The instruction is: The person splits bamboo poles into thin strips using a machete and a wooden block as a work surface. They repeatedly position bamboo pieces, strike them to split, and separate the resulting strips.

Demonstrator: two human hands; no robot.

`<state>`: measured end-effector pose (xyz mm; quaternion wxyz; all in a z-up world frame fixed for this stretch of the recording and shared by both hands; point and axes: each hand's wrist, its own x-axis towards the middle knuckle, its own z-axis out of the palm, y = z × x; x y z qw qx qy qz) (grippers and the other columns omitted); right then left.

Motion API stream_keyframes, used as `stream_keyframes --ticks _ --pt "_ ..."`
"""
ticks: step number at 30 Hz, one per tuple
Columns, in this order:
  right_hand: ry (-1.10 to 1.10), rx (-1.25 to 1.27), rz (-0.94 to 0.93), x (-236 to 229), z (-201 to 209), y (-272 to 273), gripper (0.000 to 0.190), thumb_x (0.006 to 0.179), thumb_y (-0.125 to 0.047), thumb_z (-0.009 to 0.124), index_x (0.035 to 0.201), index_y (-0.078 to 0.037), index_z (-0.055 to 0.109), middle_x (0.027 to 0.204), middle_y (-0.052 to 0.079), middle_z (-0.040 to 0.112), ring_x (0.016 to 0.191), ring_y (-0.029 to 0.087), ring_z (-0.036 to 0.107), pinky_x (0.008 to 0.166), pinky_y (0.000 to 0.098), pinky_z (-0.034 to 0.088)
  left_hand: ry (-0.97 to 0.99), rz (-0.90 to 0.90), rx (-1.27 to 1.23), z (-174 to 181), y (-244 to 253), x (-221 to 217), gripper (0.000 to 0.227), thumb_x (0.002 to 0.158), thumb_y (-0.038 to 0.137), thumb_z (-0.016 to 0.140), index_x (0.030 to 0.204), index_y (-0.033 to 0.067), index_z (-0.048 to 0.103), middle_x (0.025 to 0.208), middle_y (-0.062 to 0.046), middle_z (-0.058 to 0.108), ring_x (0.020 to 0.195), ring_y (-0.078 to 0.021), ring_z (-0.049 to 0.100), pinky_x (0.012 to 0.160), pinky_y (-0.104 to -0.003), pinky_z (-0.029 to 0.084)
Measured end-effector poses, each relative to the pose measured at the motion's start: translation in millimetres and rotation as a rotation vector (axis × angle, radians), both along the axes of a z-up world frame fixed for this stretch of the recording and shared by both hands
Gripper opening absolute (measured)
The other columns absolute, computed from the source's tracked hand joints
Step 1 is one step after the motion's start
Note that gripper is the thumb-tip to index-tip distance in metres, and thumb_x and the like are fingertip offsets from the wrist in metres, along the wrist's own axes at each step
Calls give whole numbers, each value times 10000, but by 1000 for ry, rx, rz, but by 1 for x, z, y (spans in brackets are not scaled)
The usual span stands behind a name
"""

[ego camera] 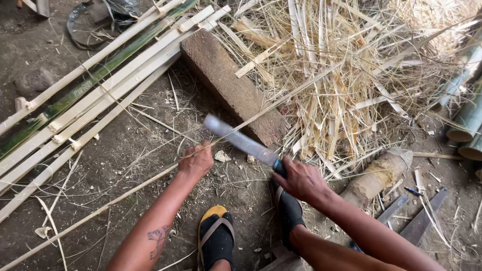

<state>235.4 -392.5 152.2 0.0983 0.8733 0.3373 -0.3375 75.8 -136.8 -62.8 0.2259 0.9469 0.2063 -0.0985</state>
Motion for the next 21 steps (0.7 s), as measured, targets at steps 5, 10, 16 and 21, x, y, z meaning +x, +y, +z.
stream_keyframes --ticks 5,10,16,21 --pt "27 83 -108 14 0 2 560 989 -610 461 1068 -62 543 724 102 642 464 161 521 400 337 502 153 46 -74 20 9 11 404 1113 269 309 876 74 572 582 -75 548 462 -175 461 468 -351 421" --pt "-7 138 3 -6 -12 -9 553 952 -597 456 1076 -67 552 746 83 642 448 130 538 372 331 507 181 100 -98 28 -3 8 295 1058 108 339 909 51 587 632 -109 587 507 -205 562 465 -381 505" --pt "8 38 135 17 -3 -1 621 953 -637 463 1169 -57 513 784 126 638 474 178 566 382 335 535 156 120 -54 37 5 23 357 1062 182 349 882 68 636 671 -127 622 572 -227 594 552 -410 494" --pt "-36 68 -156 6 -15 -13 571 993 -631 455 1042 -73 566 755 108 672 522 180 581 454 339 529 162 150 -110 37 -4 15 355 1085 224 303 937 39 568 635 -113 583 538 -233 588 494 -403 514"
